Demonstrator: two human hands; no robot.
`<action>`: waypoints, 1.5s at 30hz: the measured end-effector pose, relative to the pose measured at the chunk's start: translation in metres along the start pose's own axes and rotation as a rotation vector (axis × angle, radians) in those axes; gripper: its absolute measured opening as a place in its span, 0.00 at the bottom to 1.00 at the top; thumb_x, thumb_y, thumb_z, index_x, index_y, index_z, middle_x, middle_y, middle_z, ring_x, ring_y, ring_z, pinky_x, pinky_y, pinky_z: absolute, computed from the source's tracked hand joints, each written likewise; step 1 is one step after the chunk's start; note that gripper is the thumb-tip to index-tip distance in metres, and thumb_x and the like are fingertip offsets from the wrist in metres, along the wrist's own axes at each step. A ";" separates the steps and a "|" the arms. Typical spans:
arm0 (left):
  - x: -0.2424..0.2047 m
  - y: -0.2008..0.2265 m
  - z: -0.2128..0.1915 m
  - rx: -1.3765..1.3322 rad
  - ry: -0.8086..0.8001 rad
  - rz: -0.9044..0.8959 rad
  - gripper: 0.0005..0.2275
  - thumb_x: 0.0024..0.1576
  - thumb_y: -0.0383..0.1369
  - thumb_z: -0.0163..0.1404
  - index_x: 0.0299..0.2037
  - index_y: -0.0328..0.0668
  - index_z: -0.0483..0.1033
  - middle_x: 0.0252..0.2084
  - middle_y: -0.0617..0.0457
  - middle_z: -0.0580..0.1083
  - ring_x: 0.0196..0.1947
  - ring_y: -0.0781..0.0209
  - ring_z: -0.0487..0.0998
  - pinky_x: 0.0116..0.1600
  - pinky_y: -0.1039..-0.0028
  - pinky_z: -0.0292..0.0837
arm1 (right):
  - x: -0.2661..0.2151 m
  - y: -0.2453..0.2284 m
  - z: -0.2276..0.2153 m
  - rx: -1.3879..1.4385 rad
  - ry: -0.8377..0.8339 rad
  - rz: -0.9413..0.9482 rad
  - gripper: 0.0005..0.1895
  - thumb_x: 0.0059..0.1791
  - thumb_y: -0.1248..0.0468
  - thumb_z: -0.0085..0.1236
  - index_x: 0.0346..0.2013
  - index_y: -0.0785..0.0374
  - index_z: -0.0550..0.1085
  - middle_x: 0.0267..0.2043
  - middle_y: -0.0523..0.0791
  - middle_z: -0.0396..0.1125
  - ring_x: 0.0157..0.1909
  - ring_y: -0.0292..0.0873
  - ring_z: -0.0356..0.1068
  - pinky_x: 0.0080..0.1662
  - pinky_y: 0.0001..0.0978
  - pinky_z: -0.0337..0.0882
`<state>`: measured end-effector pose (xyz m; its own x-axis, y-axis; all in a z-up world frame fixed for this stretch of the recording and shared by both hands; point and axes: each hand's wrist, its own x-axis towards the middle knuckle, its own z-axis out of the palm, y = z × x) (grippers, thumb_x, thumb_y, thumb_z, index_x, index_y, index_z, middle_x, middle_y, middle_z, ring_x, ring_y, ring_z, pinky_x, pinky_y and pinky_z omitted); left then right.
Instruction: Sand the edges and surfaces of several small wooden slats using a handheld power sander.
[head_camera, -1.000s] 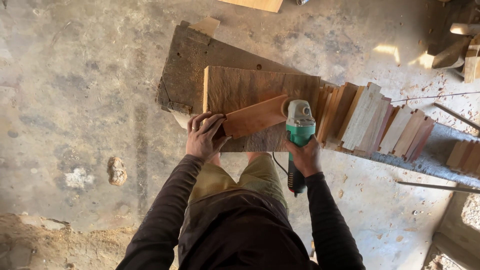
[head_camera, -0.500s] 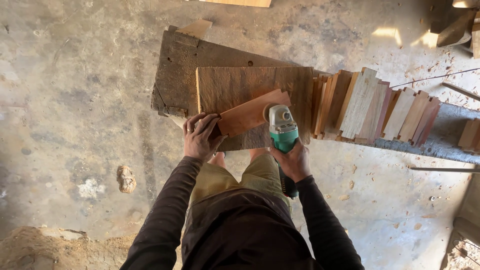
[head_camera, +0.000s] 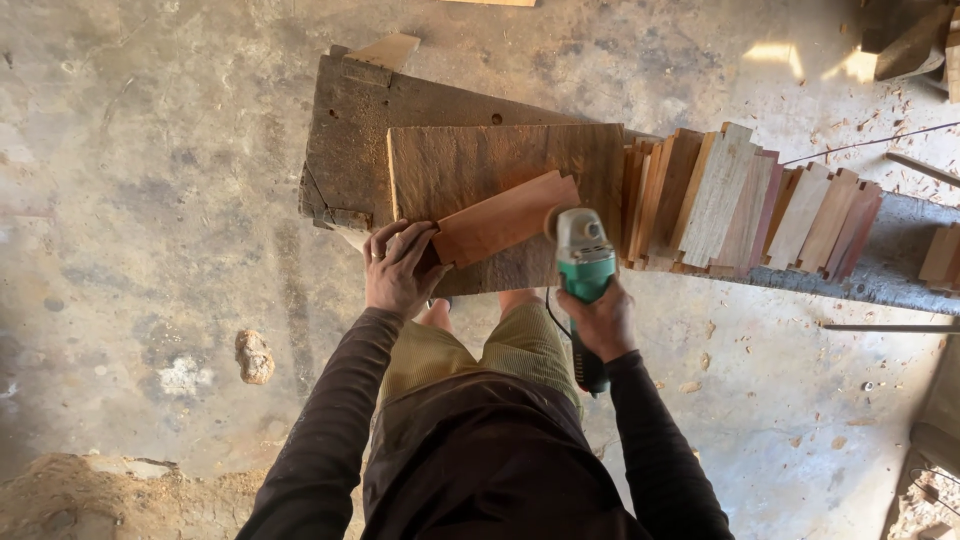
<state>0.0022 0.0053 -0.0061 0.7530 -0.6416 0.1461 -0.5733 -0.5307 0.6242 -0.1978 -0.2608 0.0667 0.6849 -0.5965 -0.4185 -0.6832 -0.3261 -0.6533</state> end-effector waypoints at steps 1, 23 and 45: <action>0.000 -0.001 0.001 0.001 0.002 0.006 0.27 0.51 0.45 0.66 0.61 0.52 0.75 0.65 0.63 0.69 0.69 0.55 0.63 0.73 0.52 0.52 | 0.001 -0.002 -0.005 -0.001 0.045 0.015 0.27 0.40 0.54 0.70 0.47 0.66 0.73 0.40 0.49 0.77 0.39 0.46 0.78 0.44 0.41 0.79; 0.000 0.003 -0.001 0.011 -0.002 -0.008 0.27 0.52 0.44 0.64 0.62 0.54 0.74 0.65 0.63 0.69 0.69 0.55 0.63 0.72 0.54 0.53 | 0.015 -0.008 0.006 -0.016 -0.061 -0.075 0.27 0.40 0.52 0.69 0.46 0.66 0.73 0.39 0.48 0.77 0.35 0.44 0.78 0.40 0.37 0.80; -0.002 0.002 -0.002 0.042 -0.015 -0.024 0.29 0.50 0.42 0.65 0.64 0.55 0.72 0.66 0.66 0.68 0.69 0.56 0.62 0.73 0.52 0.52 | 0.014 -0.055 0.044 -0.048 -0.125 -0.174 0.31 0.40 0.53 0.70 0.49 0.68 0.71 0.43 0.53 0.75 0.43 0.51 0.78 0.46 0.44 0.77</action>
<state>-0.0003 0.0068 -0.0037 0.7621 -0.6364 0.1193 -0.5680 -0.5687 0.5950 -0.1392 -0.2189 0.0689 0.8179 -0.4331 -0.3788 -0.5609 -0.4530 -0.6930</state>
